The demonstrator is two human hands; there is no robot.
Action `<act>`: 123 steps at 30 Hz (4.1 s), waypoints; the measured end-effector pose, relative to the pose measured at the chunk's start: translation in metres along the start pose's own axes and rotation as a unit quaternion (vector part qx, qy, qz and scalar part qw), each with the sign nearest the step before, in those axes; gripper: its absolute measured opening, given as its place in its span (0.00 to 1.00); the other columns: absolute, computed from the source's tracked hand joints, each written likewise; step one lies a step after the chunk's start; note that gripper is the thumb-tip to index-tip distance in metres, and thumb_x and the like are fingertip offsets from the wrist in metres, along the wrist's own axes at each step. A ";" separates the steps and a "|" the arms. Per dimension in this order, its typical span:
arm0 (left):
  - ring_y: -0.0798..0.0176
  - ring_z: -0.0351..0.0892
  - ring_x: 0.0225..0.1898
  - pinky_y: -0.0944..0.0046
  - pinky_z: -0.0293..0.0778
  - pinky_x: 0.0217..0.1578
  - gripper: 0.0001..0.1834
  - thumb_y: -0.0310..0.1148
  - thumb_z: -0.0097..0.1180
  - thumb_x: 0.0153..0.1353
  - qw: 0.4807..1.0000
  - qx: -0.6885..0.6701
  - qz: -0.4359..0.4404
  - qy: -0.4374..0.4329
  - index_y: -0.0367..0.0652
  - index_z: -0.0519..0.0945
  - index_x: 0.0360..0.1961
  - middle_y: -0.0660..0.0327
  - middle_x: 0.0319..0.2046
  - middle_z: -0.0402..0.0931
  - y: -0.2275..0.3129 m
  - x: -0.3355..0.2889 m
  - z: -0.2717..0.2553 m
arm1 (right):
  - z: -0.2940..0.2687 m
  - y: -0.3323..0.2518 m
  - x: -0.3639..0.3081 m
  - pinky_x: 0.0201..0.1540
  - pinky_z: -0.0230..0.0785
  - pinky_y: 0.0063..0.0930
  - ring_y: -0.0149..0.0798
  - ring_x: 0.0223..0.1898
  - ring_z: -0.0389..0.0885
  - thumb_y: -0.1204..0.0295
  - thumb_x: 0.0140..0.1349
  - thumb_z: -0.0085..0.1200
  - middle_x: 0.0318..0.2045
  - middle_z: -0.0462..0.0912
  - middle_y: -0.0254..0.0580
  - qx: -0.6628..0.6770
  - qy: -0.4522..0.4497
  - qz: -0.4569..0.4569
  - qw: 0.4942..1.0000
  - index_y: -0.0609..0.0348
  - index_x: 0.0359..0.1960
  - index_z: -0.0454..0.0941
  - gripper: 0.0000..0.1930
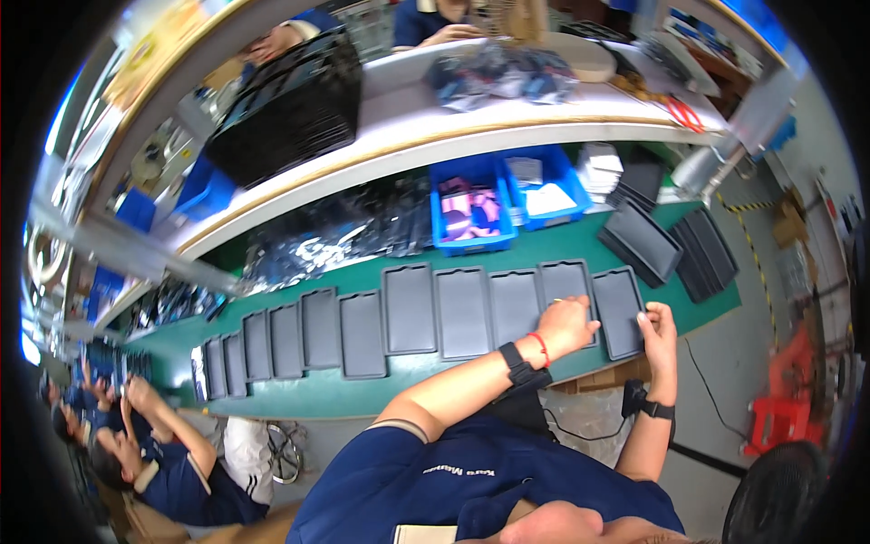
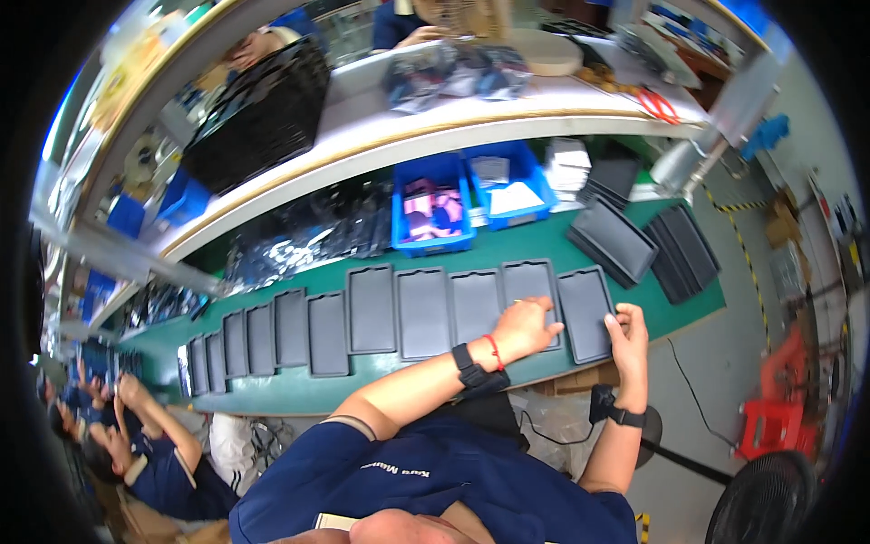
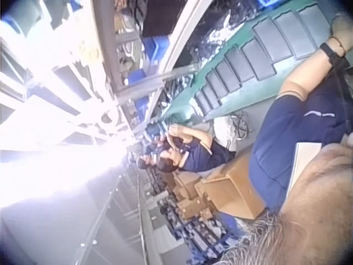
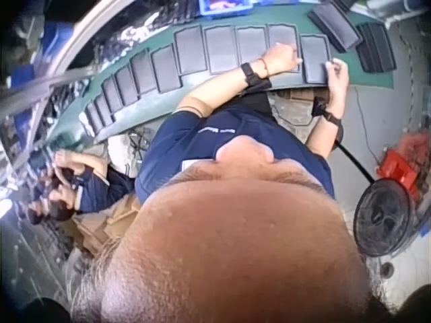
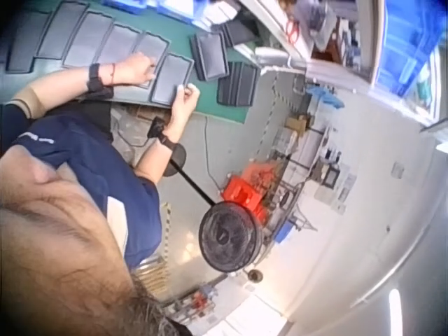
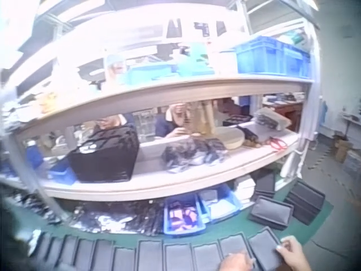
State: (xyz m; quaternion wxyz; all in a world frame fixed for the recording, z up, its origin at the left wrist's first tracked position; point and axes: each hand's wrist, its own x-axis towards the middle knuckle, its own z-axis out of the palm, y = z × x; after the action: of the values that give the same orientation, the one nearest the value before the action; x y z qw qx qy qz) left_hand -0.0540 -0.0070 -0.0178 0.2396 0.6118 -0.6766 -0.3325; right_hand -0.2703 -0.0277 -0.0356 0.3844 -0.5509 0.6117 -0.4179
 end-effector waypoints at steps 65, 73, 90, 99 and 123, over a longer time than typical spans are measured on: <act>0.60 0.79 0.24 0.61 0.73 0.22 0.26 0.31 0.66 0.40 0.902 -0.223 -0.341 -0.140 0.39 0.70 0.41 0.55 0.23 0.77 -0.249 -0.365 -0.050 | 0.289 -0.156 0.181 0.30 0.66 0.25 0.31 0.26 0.72 0.79 0.49 0.58 0.24 0.76 0.38 -0.150 -0.251 -0.373 0.881 0.69 0.32 0.72 0.10; 0.58 0.77 0.20 0.60 0.73 0.20 0.11 0.35 0.59 0.42 0.818 -0.154 -0.496 0.248 0.39 0.82 0.24 0.54 0.18 0.77 -0.314 -0.375 -0.062 | 0.247 -0.128 0.221 0.37 0.69 0.23 0.29 0.32 0.75 0.70 0.58 0.56 0.32 0.79 0.38 -0.048 -0.174 -0.328 0.927 0.64 0.36 0.76 0.09; 0.55 0.77 0.43 0.56 0.74 0.43 0.32 0.47 0.57 0.56 0.777 -0.344 -0.225 0.477 0.36 0.67 0.55 0.53 0.41 0.77 -0.203 -0.497 -0.176 | 0.312 -0.291 -0.163 0.40 0.68 0.21 0.26 0.36 0.74 0.75 0.51 0.60 0.32 0.76 0.33 0.070 -0.550 -0.309 0.772 0.60 0.36 0.75 0.11; 0.38 0.67 0.54 0.40 0.70 0.48 0.34 0.52 0.44 0.63 0.592 -0.766 0.128 0.216 0.39 0.57 0.62 0.43 0.55 0.64 -0.213 -0.403 -0.206 | 0.433 -0.286 -0.272 0.32 0.67 0.18 0.22 0.29 0.72 0.75 0.54 0.57 0.28 0.76 0.31 0.057 -0.749 -0.215 0.625 0.63 0.36 0.76 0.08; 0.63 0.79 0.28 0.60 0.80 0.30 0.08 0.26 0.57 0.57 0.500 -0.586 -0.108 0.628 0.37 0.76 0.37 0.59 0.30 0.77 -0.288 -0.479 -0.228 | 0.621 -0.286 -0.339 0.31 0.69 0.29 0.35 0.27 0.77 0.60 0.43 0.68 0.25 0.78 0.39 -0.033 -0.591 -0.476 0.650 0.64 0.37 0.75 0.24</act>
State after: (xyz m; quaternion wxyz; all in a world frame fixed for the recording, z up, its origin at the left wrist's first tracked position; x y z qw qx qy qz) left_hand 0.3705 0.4211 -0.0409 0.8677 0.4473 0.0732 -0.2041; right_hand 0.4419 0.2425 0.0147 0.3940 -0.9093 -0.0781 -0.1088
